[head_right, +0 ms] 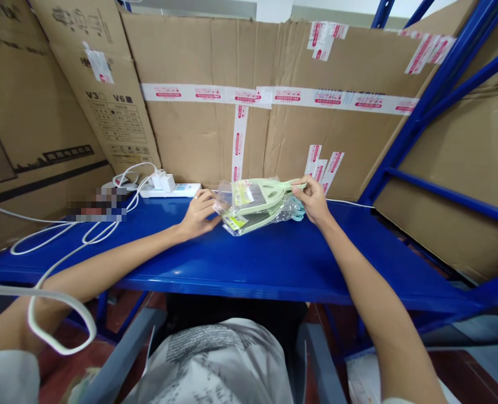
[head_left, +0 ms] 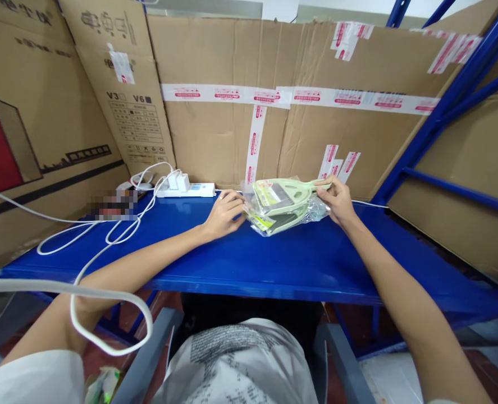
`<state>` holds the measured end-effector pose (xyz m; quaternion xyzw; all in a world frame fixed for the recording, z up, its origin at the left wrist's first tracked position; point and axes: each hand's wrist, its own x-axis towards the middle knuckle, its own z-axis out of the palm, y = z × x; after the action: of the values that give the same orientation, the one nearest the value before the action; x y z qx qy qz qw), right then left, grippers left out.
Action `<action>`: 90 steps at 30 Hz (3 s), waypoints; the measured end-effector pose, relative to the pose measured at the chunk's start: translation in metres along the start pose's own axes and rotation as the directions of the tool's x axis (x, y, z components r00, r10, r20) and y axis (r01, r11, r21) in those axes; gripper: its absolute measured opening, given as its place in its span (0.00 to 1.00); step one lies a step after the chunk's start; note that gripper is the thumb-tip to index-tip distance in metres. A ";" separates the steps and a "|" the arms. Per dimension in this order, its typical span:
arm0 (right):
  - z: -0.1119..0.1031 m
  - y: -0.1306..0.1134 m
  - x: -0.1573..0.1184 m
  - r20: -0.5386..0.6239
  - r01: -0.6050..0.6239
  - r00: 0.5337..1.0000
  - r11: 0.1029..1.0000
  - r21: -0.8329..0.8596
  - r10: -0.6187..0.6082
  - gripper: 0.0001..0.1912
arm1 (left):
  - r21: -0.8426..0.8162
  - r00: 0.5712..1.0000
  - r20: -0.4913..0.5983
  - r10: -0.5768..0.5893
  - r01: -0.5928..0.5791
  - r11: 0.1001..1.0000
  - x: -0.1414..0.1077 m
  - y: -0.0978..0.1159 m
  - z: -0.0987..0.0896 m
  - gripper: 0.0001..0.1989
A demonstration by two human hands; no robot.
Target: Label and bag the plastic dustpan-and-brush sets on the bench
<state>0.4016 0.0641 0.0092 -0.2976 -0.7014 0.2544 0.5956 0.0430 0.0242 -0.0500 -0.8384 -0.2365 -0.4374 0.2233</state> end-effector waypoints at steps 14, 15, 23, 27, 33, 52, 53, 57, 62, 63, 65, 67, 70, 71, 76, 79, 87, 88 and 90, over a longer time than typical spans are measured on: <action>0.005 -0.003 -0.003 0.052 -0.045 0.998 0.995 0.092 0.041 0.28 | -0.061 0.987 0.005 0.159 -0.158 0.985 0.004 0.001 -0.007 0.07; 0.006 -0.003 -0.003 0.056 -0.049 0.997 0.994 0.096 0.044 0.28 | -0.053 0.990 0.003 0.138 -0.138 0.989 0.003 0.001 -0.006 0.07; 0.006 -0.002 -0.004 0.049 -0.052 0.998 0.987 0.149 0.045 0.27 | -0.017 0.980 -0.068 0.189 -0.191 0.981 0.006 0.000 -0.006 0.04; 0.009 -0.002 -0.006 0.065 -0.051 0.997 0.980 0.192 0.039 0.24 | -0.001 0.981 -0.085 0.177 -0.177 0.984 0.006 0.001 -0.007 0.03; 0.012 -0.004 -0.009 0.089 -0.047 0.996 0.986 0.162 0.033 0.24 | 0.009 0.990 -0.001 0.139 -0.139 0.990 0.001 0.001 -0.005 0.04; 0.014 0.008 -0.006 0.092 -0.085 0.993 0.992 0.096 0.077 0.26 | -0.093 0.974 0.019 0.225 -0.223 0.970 0.002 -0.010 -0.007 0.05; 0.013 0.008 -0.004 0.063 -0.104 0.993 0.989 0.100 0.098 0.27 | -0.072 0.979 0.008 0.205 -0.204 0.976 0.002 -0.015 -0.009 0.05; 0.005 0.007 0.001 -0.031 -0.169 0.984 0.971 0.167 0.176 0.27 | 0.101 0.998 -0.052 0.023 -0.018 0.995 0.006 -0.040 -0.025 0.06; 0.000 0.007 0.002 -0.054 -0.201 0.975 0.961 0.192 0.214 0.27 | 0.114 0.938 -0.274 -0.213 0.251 0.961 0.005 -0.063 -0.042 0.04; 0.000 0.008 0.002 -0.047 -0.210 0.974 0.959 0.188 0.223 0.27 | 0.074 0.917 -0.296 -0.269 0.303 0.950 0.004 -0.066 -0.042 0.05; 0.004 0.010 -0.001 -0.022 -0.227 0.972 0.957 0.180 0.235 0.29 | -0.046 0.858 -0.329 -0.395 0.403 0.914 0.003 -0.070 -0.039 0.09; 0.011 0.011 -0.005 0.019 -0.231 0.973 0.961 0.154 0.231 0.29 | -0.167 0.787 -0.350 -0.508 0.481 0.860 0.002 -0.073 -0.033 0.21; 0.023 0.012 -0.011 0.100 -0.218 0.973 0.970 0.106 0.208 0.26 | -0.293 0.713 -0.342 -0.612 0.538 0.790 0.002 -0.075 -0.023 0.37; 0.027 0.013 -0.014 0.130 -0.213 0.971 0.972 0.094 0.200 0.26 | -0.339 0.696 -0.319 -0.644 0.551 0.763 0.002 -0.076 -0.021 0.38; 0.045 0.022 -0.024 0.287 -0.222 0.937 0.974 0.042 0.201 0.25 | -0.454 0.633 -0.084 -0.769 0.663 0.595 0.002 -0.072 -0.016 0.25; 0.050 0.030 -0.027 0.343 -0.259 0.907 0.966 -0.005 0.245 0.26 | -0.503 0.664 -0.038 -0.746 0.633 0.589 0.003 -0.069 -0.014 0.20; 0.039 0.017 -0.027 0.591 -0.319 0.743 0.942 -0.100 0.315 0.23 | -0.384 0.775 0.090 -0.626 0.606 0.696 0.001 -0.060 -0.013 0.14; 0.037 0.013 -0.026 0.617 -0.298 0.723 0.946 -0.128 0.311 0.23 | -0.343 0.788 0.104 -0.607 0.602 0.722 0.000 -0.059 -0.013 0.14; 0.034 0.006 -0.023 0.673 -0.222 0.684 0.959 -0.175 0.281 0.23 | -0.295 0.814 0.142 -0.563 0.577 0.761 -0.001 -0.057 -0.013 0.14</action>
<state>0.3712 0.0513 -0.0160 -0.2976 -0.8344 0.3985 0.2377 0.0002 0.0614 -0.0342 -0.7612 -0.4096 -0.4984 -0.0665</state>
